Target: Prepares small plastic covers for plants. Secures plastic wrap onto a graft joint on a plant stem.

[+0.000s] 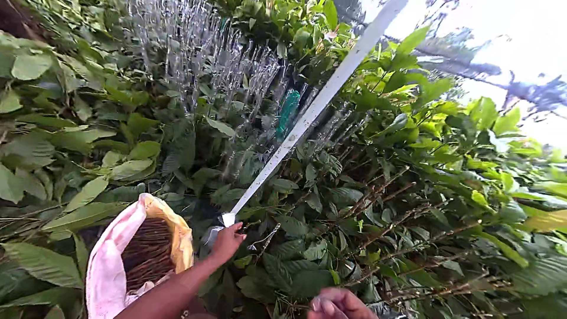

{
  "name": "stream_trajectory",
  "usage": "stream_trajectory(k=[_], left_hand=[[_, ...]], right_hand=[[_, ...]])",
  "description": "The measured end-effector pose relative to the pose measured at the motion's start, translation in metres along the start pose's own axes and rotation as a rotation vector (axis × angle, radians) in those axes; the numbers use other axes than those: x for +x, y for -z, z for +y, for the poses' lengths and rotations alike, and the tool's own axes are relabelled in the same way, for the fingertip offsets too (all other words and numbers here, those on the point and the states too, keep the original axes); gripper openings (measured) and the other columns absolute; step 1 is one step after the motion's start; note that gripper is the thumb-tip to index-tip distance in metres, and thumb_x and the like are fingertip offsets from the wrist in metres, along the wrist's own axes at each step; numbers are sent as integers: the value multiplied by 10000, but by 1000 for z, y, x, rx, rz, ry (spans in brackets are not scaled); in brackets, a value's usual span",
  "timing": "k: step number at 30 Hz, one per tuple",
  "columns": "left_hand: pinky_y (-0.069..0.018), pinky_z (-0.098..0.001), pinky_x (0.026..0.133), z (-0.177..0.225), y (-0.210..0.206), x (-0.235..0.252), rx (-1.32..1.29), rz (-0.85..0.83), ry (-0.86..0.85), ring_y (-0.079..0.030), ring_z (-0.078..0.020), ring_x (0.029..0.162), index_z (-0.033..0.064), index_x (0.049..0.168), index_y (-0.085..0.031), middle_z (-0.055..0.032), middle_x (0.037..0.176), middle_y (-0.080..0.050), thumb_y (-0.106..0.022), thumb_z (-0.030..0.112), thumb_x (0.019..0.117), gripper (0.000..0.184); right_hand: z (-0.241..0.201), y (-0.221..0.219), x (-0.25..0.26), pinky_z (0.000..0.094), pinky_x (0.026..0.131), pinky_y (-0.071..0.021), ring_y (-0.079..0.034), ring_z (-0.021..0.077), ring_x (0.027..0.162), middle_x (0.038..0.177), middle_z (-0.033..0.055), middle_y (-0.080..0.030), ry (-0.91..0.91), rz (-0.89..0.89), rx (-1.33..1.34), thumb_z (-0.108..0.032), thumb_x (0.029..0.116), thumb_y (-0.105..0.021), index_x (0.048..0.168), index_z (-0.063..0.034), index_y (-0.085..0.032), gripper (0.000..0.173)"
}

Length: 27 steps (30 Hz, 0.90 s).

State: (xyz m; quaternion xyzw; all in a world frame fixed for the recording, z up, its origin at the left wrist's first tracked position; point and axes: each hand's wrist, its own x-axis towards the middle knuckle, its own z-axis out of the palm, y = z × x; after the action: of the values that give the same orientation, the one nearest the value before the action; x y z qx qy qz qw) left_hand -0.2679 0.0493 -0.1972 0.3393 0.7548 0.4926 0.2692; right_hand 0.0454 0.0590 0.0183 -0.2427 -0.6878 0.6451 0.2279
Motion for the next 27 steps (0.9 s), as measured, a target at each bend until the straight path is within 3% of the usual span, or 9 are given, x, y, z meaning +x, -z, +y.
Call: stream_trajectory(k=[2, 5, 10, 15, 20, 24, 27], left_hand=[[-533, -493, 1033, -7, -14, 14, -40, 10, -18, -695, -301, 1127, 31, 1449, -547, -184, 1348, -647, -627, 216, 1017, 477], [-583, -428, 940, -15, -30, 28, -134, 43, -66, -732, -235, 976, 22, 1284, -652, -148, 1147, -724, -598, 223, 1032, 327], [-542, -474, 986, -4, -32, 35, -124, 4, -121, -709, -278, 1028, 22, 1279, -657, -168, 1138, -719, -582, 223, 1037, 324], [-553, -392, 990, -17, -33, 44, -238, 54, -169, -715, -202, 1033, 18, 1248, -678, -128, 1147, -728, -612, 174, 1019, 285], [-594, -324, 903, -30, -39, 47, -341, 74, -163, -735, -144, 916, 7, 1160, -708, -100, 1040, -749, -636, 148, 1000, 226], [-607, -333, 904, -32, -38, 50, -550, -35, -118, -731, -169, 968, -40, 1278, -617, -142, 1175, -701, -646, 70, 977, 321], [-618, -339, 874, -31, -35, 51, -729, -139, -28, -737, -177, 949, -45, 1360, -524, -134, 1176, -694, -510, 46, 1046, 327]], right_hand=[[5, -17, 49, 404, 804, -650, -748, 224, 854, 995, 114, -728, -42, 79, -136, -21, 1033, -536, 1133, 22, -627, 142], [32, -24, 136, 375, 763, -650, -749, 222, 822, 986, 137, -727, -164, 169, -372, -56, 1038, -557, 1179, 42, -632, 188], [97, -25, 234, 393, 802, -623, -740, 219, 868, 1047, 137, -723, -398, 137, -672, -112, 1065, -533, 1224, 13, -639, 228], [135, -38, 257, 388, 826, -619, -751, 197, 860, 1014, 113, -748, -458, 111, -841, -180, 1072, -545, 1203, -20, -677, 246], [138, -45, 264, 430, 882, -593, -741, 225, 915, 1048, 121, -750, -291, 46, -1029, -138, 1024, -587, 1241, -58, -693, 254], [147, -39, 269, 424, 904, -572, -718, 222, 954, 1078, 125, -740, -155, -3, -1040, -93, 989, -601, 1156, -51, -736, 219], [151, -32, 269, 401, 952, -555, -705, 226, 1018, 1103, 136, -735, -53, -100, -1061, -64, 984, -598, 1129, -51, -758, 216]])
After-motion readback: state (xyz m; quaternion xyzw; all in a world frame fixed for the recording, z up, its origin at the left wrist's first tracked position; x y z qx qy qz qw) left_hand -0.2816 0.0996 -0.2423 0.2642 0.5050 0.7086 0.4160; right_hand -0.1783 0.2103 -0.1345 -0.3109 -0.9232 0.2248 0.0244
